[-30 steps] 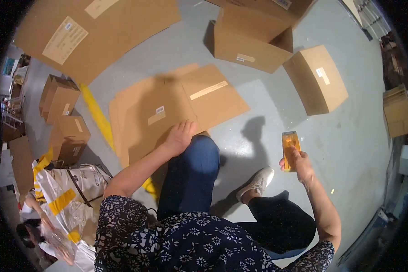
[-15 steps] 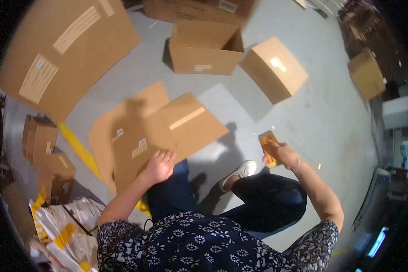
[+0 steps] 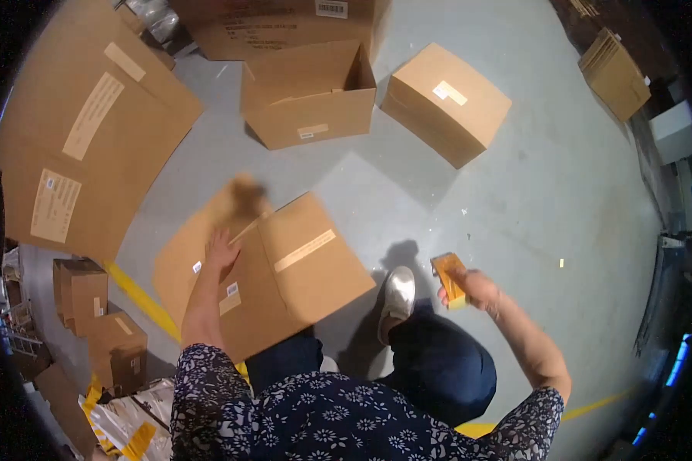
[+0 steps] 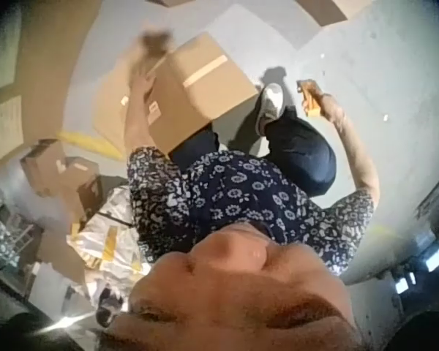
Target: The person assembles cardboard boxes by hand, then seals them with a tape dispenser for shipping.
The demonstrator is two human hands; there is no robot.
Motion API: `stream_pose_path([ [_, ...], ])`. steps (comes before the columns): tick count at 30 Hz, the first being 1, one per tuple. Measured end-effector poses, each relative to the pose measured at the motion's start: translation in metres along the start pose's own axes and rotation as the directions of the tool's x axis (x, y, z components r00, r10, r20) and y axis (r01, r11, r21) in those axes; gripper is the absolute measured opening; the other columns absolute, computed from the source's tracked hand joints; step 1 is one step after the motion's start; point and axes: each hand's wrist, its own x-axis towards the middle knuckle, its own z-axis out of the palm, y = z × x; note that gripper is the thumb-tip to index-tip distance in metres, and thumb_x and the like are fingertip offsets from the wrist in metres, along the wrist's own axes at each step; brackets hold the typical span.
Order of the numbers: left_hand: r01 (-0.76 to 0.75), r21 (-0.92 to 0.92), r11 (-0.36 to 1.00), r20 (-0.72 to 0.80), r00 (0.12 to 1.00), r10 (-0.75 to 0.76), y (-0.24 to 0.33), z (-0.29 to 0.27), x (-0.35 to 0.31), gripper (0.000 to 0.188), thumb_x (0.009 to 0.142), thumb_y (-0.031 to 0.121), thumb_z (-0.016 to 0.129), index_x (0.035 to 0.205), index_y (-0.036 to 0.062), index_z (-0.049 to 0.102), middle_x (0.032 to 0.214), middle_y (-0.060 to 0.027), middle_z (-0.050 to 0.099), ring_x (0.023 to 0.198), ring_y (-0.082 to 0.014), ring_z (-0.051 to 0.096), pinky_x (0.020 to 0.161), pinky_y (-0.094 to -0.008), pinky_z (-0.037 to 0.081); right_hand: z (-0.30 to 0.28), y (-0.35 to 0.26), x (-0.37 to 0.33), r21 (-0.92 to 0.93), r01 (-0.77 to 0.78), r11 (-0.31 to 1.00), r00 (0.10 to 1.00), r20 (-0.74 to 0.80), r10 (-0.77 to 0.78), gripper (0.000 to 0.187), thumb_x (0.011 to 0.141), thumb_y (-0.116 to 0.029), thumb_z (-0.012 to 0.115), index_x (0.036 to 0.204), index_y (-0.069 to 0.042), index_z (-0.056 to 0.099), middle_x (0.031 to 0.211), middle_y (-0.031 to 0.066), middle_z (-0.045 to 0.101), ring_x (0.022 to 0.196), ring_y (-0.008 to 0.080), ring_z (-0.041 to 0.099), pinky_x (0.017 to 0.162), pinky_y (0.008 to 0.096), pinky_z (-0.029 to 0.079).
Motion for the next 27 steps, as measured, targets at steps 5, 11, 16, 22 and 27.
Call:
stream_pose_path([
  [5,0.068,0.201,0.977,-0.036,0.997,-0.062,0.018,0.037,-0.002,0.060,0.094,0.048,0.035,0.134,0.0047,0.045,0.140,-0.0197,0.041,0.128,-0.0349,0.040,0.109,-0.0472,0.026,-0.012,0.042,0.027,0.144,-0.057,0.988,0.998,-0.014,0.060,0.034,0.100,-0.029,0.037,0.107,0.000,0.052,0.080,0.0159,0.065,0.066,0.0277,0.064,0.065,0.0375,0.053],
  [11,-0.065,0.144,0.987,-0.262,0.960,0.101,-0.005,0.046,-0.016,0.040,0.089,0.040,0.049,0.092,0.0031,0.064,0.093,-0.0180,0.064,0.093,-0.0370,0.058,0.097,-0.0507,0.037,0.021,0.033,0.057,0.271,0.060,0.961,0.998,0.007,-0.064,0.040,0.101,-0.026,0.035,0.121,0.006,0.046,0.096,0.0205,0.065,0.084,0.0275,0.066,0.072,0.0344,0.055],
  [16,0.037,-0.076,0.996,-0.153,0.987,-0.048,0.040,0.028,-0.028,0.042,0.086,0.041,0.054,0.071,0.0031,0.061,0.074,-0.0192,0.063,0.076,-0.0364,0.060,0.074,-0.0477,0.046,0.035,0.017,0.087,0.416,0.225,0.881,0.974,-0.094,-0.205,0.040,0.101,-0.031,0.037,0.117,0.004,0.047,0.095,0.0172,0.065,0.076,0.0266,0.064,0.075,0.0379,0.054],
  [22,-0.019,-0.208,0.978,-0.346,0.937,-0.056,0.116,-0.054,0.002,0.049,0.087,0.045,0.055,0.064,0.0016,0.054,0.071,-0.0208,0.059,0.071,-0.0378,0.059,0.059,-0.0474,0.044,0.004,-0.007,0.084,0.353,0.458,0.816,0.889,-0.167,-0.426,0.039,0.100,-0.035,0.038,0.112,0.001,0.050,0.082,0.0121,0.063,0.071,0.0225,0.062,0.069,0.0344,0.053],
  [27,-0.479,0.070,0.875,-0.775,0.526,0.350,0.260,-0.175,-0.011,0.041,0.088,0.033,0.060,0.060,0.0063,0.046,0.063,-0.0141,0.048,0.057,-0.0334,0.050,0.051,-0.0432,0.041,-0.024,-0.029,0.032,0.131,0.784,0.606,0.603,-0.393,-0.695,0.047,0.095,-0.048,0.046,0.107,-0.003,0.052,0.077,0.0073,0.061,0.070,0.0180,0.060,0.071,0.0325,0.049],
])
